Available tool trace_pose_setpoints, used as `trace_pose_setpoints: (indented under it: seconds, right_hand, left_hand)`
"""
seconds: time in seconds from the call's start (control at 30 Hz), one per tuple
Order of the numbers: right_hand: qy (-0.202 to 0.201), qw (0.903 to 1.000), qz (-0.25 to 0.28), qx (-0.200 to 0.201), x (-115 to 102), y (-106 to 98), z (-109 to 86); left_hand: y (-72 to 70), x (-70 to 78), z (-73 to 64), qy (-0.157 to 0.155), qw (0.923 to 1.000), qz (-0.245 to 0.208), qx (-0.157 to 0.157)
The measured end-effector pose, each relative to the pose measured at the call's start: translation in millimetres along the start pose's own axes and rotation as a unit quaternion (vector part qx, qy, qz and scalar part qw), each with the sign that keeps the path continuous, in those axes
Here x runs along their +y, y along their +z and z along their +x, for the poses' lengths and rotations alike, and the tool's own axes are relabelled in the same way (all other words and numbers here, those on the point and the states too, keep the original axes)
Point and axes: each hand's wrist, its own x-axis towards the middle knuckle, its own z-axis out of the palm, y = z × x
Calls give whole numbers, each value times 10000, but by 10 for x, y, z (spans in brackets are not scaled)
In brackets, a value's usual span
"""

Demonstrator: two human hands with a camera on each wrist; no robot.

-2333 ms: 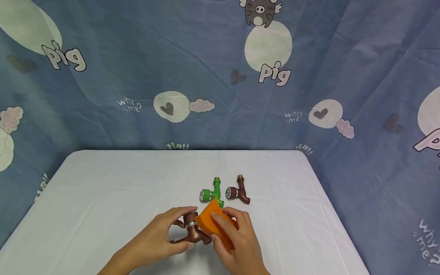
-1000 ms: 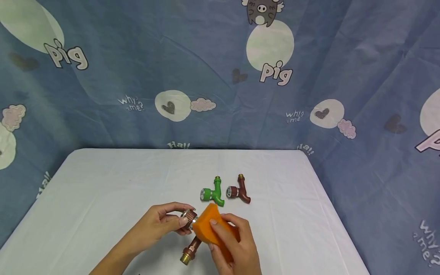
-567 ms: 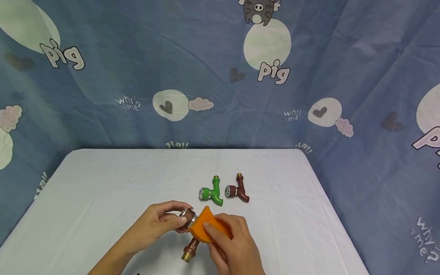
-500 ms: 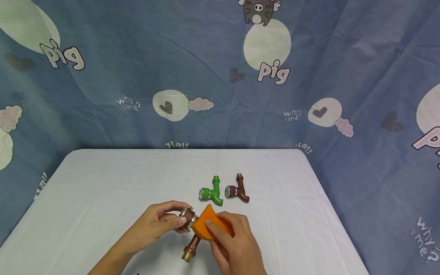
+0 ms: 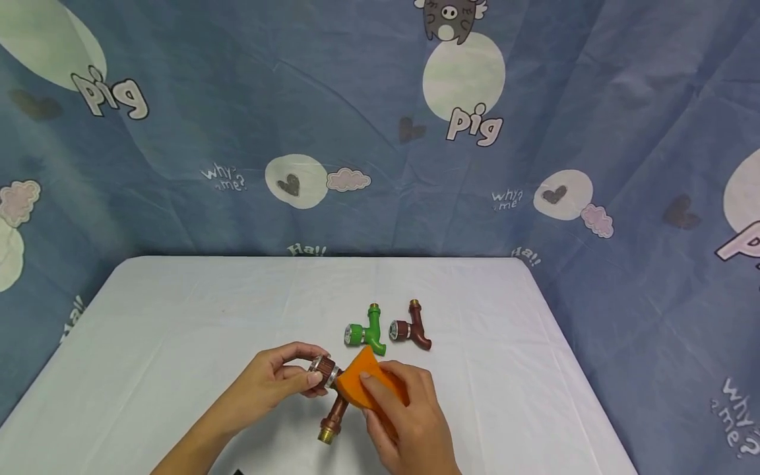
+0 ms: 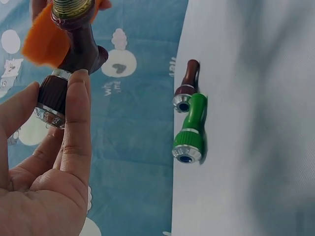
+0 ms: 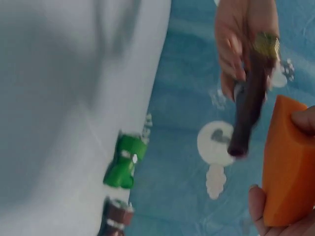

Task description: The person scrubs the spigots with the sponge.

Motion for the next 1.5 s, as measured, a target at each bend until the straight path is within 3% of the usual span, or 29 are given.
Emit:
trace_pose_setpoints:
  seconds: [0.07,0.17,0.33,0.53,0.63,0.83,0.97,1.27,1.4,1.5]
  right_hand:
    - [-307,9995,116,-46,-17,38,7]
    - [-418,9991,66,-88,-6,75,27]
    - [104,9996,-186,-161,66,71,37]
    - [413,9979,-483,114,184,46,17]
    - [483,9981,-347,173,167,36,6]
    - [-283,9987,419,-56,43,85,2]
    - [-603,9968,514,-110,28,110,36]
    - [-191,9995,-237,-37,143,38,82]
    - [-72,9998,-170,11,150,5,70]
    - [-217,9997,131,7,120,-20,73]
  left_hand:
    - [3,-3,7,17,10000,-9,-5]
    - [7,-6,10,37,10000,-57,-19]
    - [4,-26,2,45,9999,-156,-39]
    - [12,-32,4,56,9999,-147,-36]
    - [15,-34,4,61,9999,-106,-18]
    - [26,-32,1,54,10000,-5,43]
    - [35,-29,-2,45,9998,136,167]
    - [58,-19,-12,36,9984,375,426]
    - [59,-12,-10,52,9971,567,507]
    - [60,-12,-3,63,9965,616,557]
